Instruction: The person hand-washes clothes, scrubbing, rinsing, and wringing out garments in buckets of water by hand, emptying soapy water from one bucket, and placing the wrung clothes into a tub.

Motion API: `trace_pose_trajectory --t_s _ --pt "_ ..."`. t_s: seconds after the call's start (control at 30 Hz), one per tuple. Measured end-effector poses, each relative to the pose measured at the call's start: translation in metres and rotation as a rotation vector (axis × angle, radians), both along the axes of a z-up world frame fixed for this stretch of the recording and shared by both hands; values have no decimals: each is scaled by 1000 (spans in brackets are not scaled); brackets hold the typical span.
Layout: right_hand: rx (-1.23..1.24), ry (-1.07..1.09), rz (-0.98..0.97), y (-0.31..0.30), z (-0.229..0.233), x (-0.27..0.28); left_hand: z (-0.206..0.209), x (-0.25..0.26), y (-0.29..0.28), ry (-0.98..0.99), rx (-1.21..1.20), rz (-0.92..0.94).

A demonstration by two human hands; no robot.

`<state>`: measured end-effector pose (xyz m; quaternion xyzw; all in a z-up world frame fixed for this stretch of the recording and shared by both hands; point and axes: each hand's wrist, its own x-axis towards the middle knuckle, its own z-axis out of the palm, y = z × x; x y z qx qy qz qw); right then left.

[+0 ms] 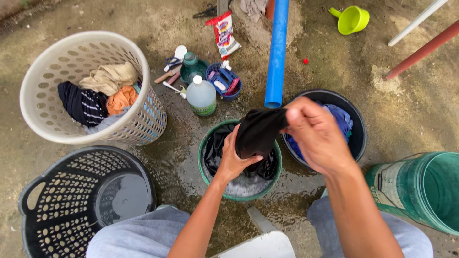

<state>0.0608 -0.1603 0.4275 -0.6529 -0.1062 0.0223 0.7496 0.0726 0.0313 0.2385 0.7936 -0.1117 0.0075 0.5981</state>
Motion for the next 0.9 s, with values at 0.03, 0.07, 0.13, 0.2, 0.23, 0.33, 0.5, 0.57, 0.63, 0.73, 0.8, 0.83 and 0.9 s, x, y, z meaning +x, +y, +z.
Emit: trace_pose_trajectory --t_s 0.03,0.07,0.13,0.2,0.23,0.33,0.5,0.57,0.63,0.73,0.8,0.83,0.9 --pt "35 -23 -9 -5 13 0 6 8 2 -10 2 -1" --pt "70 -32 -23 -10 22 -4 10 8 5 36 -61 26" --pt "75 -13 -93 -21 29 1 20 9 14 91 -121 48" --pt "76 1 -155 -35 26 3 31 16 27 119 -317 128" --pt "35 6 -237 -42 21 6 35 20 30 119 -319 129" --pt "-203 93 -339 -54 -18 7 31 14 49 238 -615 242" --pt "-760 132 9 -39 -137 -1 -4 31 96 -181 -126 -60" --pt "-864 47 200 -31 -194 -5 -26 23 98 -113 144 -43" --pt "-1163 218 263 -21 -248 -9 -45 7 98 -49 411 -33" --pt "-1029 712 423 9 -310 -19 -69 -23 70 241 839 143" --pt "-1085 767 562 32 -337 -35 -83 -32 52 346 872 56" --pt "-1104 779 537 47 -349 -42 -89 -35 50 353 876 53" --pt "-1126 800 417 76 -370 -43 -98 -31 51 400 901 -6"
